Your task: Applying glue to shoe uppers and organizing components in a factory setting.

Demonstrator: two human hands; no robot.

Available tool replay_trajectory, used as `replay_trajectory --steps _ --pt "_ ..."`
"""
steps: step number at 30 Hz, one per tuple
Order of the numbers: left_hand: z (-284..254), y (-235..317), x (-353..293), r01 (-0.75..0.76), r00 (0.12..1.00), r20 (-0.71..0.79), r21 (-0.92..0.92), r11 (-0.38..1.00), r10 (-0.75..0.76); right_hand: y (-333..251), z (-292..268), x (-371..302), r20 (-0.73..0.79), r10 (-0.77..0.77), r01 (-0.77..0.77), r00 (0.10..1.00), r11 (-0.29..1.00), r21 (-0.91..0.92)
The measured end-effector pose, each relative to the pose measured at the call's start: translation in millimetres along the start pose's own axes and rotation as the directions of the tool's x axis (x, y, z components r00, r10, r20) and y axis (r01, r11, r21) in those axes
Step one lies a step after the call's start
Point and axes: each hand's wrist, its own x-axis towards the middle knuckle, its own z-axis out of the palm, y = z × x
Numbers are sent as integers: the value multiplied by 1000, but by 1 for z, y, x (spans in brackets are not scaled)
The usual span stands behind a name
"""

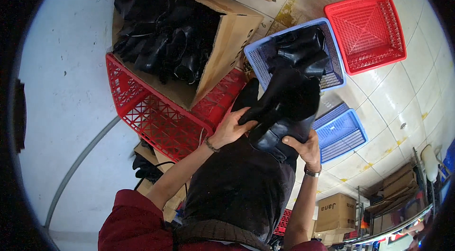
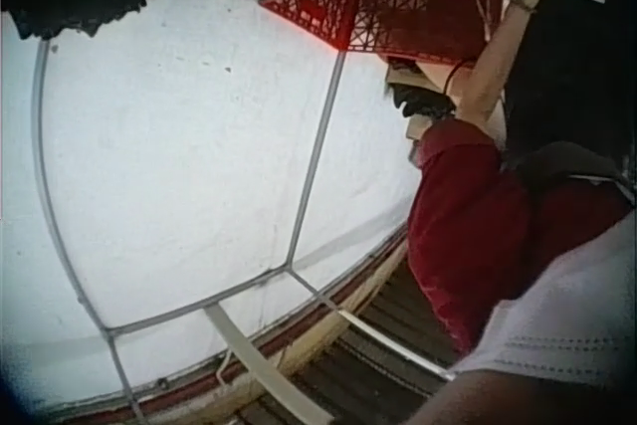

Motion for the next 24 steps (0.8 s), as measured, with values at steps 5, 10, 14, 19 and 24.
replay_trajectory --steps 5,10,14,19,24 --pt "-39 12 -20 -53 998 -49 -75 996 50 -44 47 9 -37 -114 115 993 993 37" --pt "-79 27 -31 -67 984 -177 -183 981 34 -62 86 27 15 -69 67 997 990 124" --pt "-97 8 -37 -68 970 -242 -173 983 25 -75 108 43 83 -25 18 996 997 79" --pt "-114 -8 -49 -93 954 -301 -289 953 2 -81 122 61 173 18 -18 985 1000 0" --pt "-118 -8 -60 -193 927 -342 -73 979 157 -88 127 54 333 -34 68 942 993 -92"
